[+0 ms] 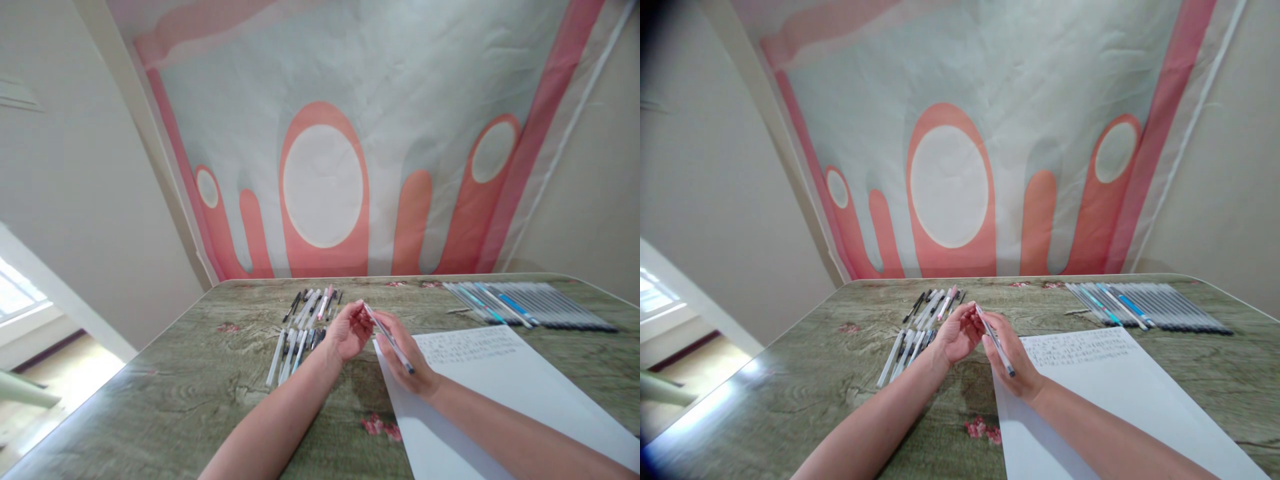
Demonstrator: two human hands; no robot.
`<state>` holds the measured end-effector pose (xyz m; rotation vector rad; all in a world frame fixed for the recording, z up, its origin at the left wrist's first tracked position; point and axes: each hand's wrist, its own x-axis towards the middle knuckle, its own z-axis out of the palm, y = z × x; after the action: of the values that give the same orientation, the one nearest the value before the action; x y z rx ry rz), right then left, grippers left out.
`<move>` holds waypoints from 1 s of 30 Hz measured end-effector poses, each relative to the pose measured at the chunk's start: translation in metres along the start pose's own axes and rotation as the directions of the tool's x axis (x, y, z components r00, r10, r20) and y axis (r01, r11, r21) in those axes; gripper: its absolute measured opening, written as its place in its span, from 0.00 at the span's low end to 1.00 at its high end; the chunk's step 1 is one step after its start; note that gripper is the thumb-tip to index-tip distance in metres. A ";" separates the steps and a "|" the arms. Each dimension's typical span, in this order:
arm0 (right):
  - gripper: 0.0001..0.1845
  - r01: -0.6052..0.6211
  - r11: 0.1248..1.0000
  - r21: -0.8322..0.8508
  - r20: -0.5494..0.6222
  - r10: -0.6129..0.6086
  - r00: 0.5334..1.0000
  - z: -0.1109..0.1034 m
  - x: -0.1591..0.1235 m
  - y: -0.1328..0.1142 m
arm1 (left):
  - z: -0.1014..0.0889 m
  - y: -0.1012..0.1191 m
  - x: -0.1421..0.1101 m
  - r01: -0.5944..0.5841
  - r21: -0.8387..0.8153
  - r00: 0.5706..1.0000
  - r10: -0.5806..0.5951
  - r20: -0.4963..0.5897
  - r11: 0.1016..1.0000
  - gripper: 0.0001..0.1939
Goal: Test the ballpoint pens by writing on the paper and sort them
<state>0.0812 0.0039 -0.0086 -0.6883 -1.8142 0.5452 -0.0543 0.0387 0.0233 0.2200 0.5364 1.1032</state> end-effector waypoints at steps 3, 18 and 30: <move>0.20 -0.001 1.000 -0.005 -0.001 0.001 1.000 0.000 0.000 0.000 | 0.001 0.001 0.000 -0.002 -0.005 1.000 0.002 0.009 1.000 0.08; 0.20 0.039 0.998 -0.040 0.018 -0.038 0.999 -0.001 0.000 0.001 | -0.006 0.002 0.005 0.037 0.012 0.998 -0.037 0.050 0.999 0.09; 0.20 0.045 0.998 -0.052 -0.002 -0.045 0.999 -0.001 -0.001 0.002 | -0.004 0.003 0.002 0.027 0.065 0.999 -0.030 0.042 0.998 0.08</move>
<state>0.0828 0.0048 -0.0103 -0.6814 -1.8420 0.4682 -0.0577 0.0409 0.0207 0.2909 0.5354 1.0522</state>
